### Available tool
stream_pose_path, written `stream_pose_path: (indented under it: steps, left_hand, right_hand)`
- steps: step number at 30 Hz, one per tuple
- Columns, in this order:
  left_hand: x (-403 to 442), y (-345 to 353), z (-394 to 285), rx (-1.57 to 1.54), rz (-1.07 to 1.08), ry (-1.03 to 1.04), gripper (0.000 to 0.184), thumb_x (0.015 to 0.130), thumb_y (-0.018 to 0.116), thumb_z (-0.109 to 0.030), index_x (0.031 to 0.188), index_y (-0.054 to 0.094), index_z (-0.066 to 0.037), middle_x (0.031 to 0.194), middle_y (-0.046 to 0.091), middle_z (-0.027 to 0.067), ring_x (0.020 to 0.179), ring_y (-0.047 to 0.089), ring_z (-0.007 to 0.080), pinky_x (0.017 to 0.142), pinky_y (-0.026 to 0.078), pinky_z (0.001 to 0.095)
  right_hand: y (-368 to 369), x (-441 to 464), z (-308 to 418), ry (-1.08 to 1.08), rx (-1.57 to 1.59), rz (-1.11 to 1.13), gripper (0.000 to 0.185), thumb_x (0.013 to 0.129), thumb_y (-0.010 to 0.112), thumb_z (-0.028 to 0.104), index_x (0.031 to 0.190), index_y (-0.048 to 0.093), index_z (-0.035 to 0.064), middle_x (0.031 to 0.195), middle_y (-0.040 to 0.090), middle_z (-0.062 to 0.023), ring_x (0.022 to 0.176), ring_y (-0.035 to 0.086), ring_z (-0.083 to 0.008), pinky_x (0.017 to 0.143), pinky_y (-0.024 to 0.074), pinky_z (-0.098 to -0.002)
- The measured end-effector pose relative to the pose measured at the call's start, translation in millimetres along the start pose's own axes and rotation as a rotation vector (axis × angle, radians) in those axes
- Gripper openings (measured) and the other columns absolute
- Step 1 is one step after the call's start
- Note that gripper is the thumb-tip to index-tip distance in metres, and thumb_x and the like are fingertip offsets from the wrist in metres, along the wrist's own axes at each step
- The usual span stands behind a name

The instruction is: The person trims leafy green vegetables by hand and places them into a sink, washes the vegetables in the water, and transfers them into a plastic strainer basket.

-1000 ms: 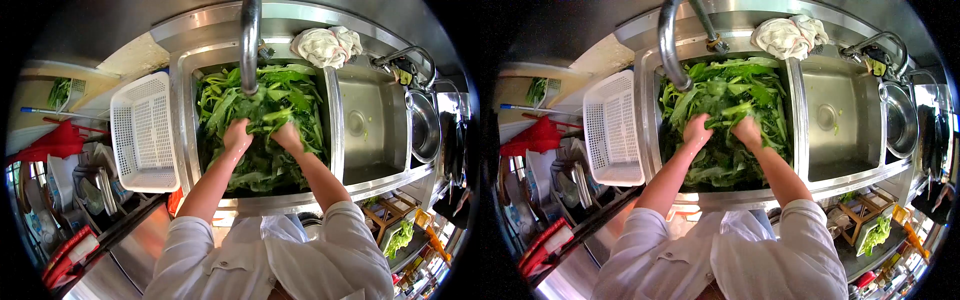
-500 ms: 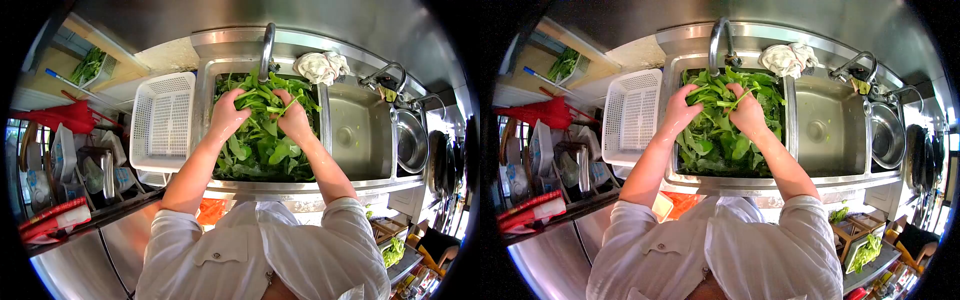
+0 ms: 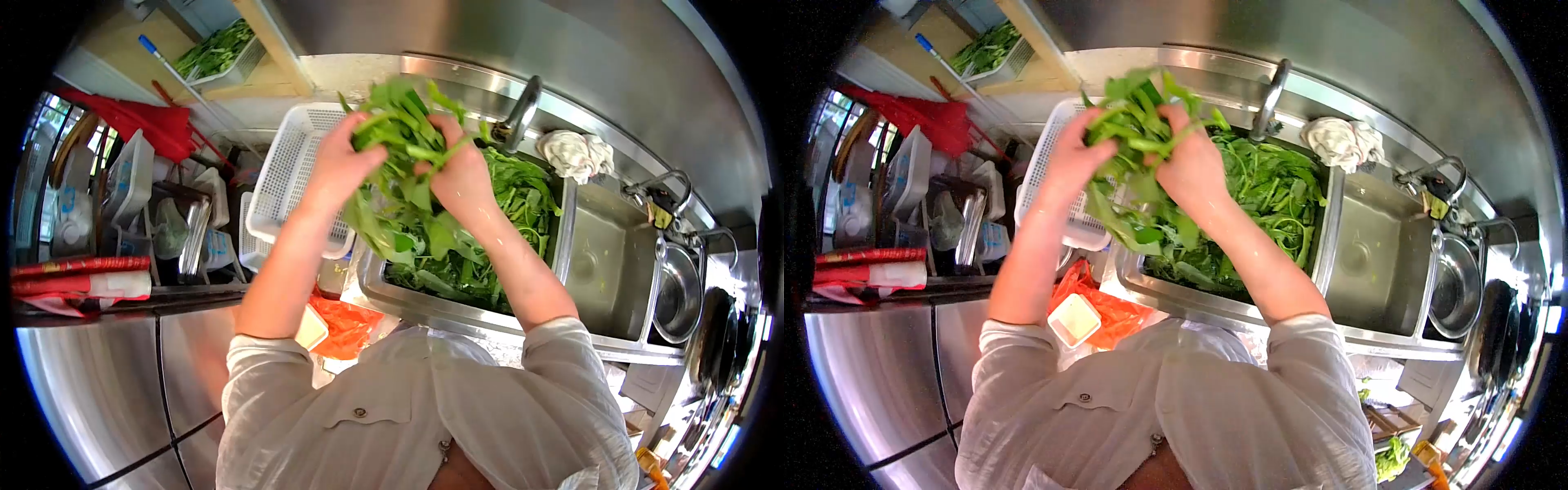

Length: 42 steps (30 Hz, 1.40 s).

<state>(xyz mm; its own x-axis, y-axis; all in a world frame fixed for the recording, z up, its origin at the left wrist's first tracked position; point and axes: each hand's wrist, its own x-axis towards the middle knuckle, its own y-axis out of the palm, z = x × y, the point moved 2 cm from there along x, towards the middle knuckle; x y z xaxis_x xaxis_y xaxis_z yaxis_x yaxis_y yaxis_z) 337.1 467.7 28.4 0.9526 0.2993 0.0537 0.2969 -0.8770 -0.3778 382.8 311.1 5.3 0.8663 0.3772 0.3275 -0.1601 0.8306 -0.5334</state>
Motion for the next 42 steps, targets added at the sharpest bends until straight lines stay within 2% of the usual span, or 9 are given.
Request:
stream_pose_path:
  steps: [12, 20, 23, 24, 29, 32, 34, 38, 42]
  left_hand:
    - [71, -163, 87, -0.083, -0.354, 0.092, 0.043, 0.070, 0.061, -0.005, 0.110, 0.048, 0.003, 0.093, 0.058, 0.0087, 0.079, 0.055, 0.0136, 0.069, 0.043, 0.0235]
    - [73, -129, 318, 0.831, -0.165, -0.095, 0.041, 0.070, 0.064, -0.016, 0.107, 0.053, -0.003, 0.094, 0.060, 0.0147, 0.086, 0.057, 0.0305, 0.073, 0.045, 0.0378]
    - [66, -115, 283, 0.805, -0.027, -0.479, 0.031, 0.074, 0.058, -0.014, 0.102, 0.056, -0.003, 0.089, 0.061, 0.0150, 0.079, 0.058, 0.0294, 0.067, 0.046, 0.0406]
    - [67, -116, 287, 0.940, 0.018, -0.368, 0.020, 0.075, 0.054, -0.012, 0.093, 0.059, -0.005, 0.081, 0.061, 0.0135, 0.072, 0.059, 0.0280, 0.063, 0.046, 0.0409]
    - [50, -85, 272, 0.618, -0.105, 0.026, 0.013, 0.073, 0.057, -0.015, 0.084, 0.058, -0.008, 0.076, 0.059, 0.0128, 0.069, 0.058, 0.0290, 0.062, 0.046, 0.0385]
    - [20, -36, 255, 0.551, 0.432, -0.088, 0.027, 0.067, 0.064, -0.019, 0.089, 0.053, -0.009, 0.082, 0.058, 0.0113, 0.081, 0.057, 0.0294, 0.066, 0.046, 0.0373]
    - [0, -11, 270, 0.707, 0.412, 0.129, 0.035, 0.064, 0.067, -0.022, 0.092, 0.052, -0.006, 0.074, 0.057, 0.0107, 0.071, 0.057, 0.0285, 0.062, 0.045, 0.0364]
    - [-7, 1, 313, 0.300, 0.481, -0.202, 0.026, 0.067, 0.062, -0.011, 0.091, 0.053, -0.007, 0.076, 0.060, 0.0123, 0.072, 0.058, 0.0325, 0.063, 0.046, 0.0391]
    - [7, -32, 288, 0.790, 0.151, -0.164, 0.030, 0.071, 0.057, -0.007, 0.100, 0.054, -0.008, 0.085, 0.059, 0.0123, 0.082, 0.056, 0.0329, 0.072, 0.045, 0.0397]
  right_hand:
    - [190, 116, 59, -0.248, 0.394, -0.025, 0.046, 0.070, 0.063, 0.009, 0.110, 0.042, 0.0042, 0.092, 0.057, -0.0207, 0.088, 0.055, -0.0350, 0.073, 0.0436, -0.0383]
    - [283, 72, 3, 0.192, -0.611, 0.927, 0.018, 0.071, 0.061, 0.011, 0.087, 0.064, 0.0041, 0.087, 0.062, -0.0143, 0.077, 0.060, -0.0306, 0.065, 0.0495, -0.0410]
    - [306, 59, -10, 0.052, -0.615, 1.051, 0.015, 0.071, 0.058, 0.009, 0.082, 0.064, 0.0021, 0.084, 0.063, -0.0128, 0.074, 0.061, -0.0275, 0.059, 0.0501, -0.0377]
    - [294, 59, -12, 0.069, -0.609, 1.064, 0.015, 0.071, 0.058, 0.009, 0.082, 0.064, 0.0021, 0.084, 0.063, -0.0128, 0.074, 0.061, -0.0275, 0.059, 0.0501, -0.0377]
    - [188, 43, -78, 0.072, -0.397, 0.448, 0.025, 0.074, 0.047, 0.011, 0.096, 0.059, 0.0157, 0.086, 0.062, -0.0072, 0.076, 0.060, -0.0263, 0.063, 0.0489, -0.0364]
    - [114, 6, -139, 0.205, -0.336, 0.194, 0.017, 0.076, 0.050, 0.017, 0.089, 0.060, 0.0143, 0.076, 0.061, -0.0115, 0.068, 0.059, -0.0302, 0.061, 0.0481, -0.0394]
    - [79, -26, -179, 0.334, -0.390, 0.227, 0.017, 0.075, 0.051, 0.016, 0.088, 0.062, 0.0136, 0.076, 0.061, -0.0109, 0.068, 0.059, -0.0299, 0.061, 0.0479, -0.0386]
    - [33, -81, -228, 0.554, -0.377, 0.185, 0.018, 0.076, 0.051, 0.017, 0.090, 0.063, 0.0132, 0.077, 0.062, -0.0109, 0.069, 0.059, -0.0293, 0.060, 0.0473, -0.0384]
    - [-6, -96, -267, 0.742, -0.470, 0.177, 0.025, 0.077, 0.054, 0.023, 0.100, 0.059, 0.0129, 0.091, 0.061, -0.0116, 0.082, 0.058, -0.0290, 0.069, 0.0463, -0.0397]
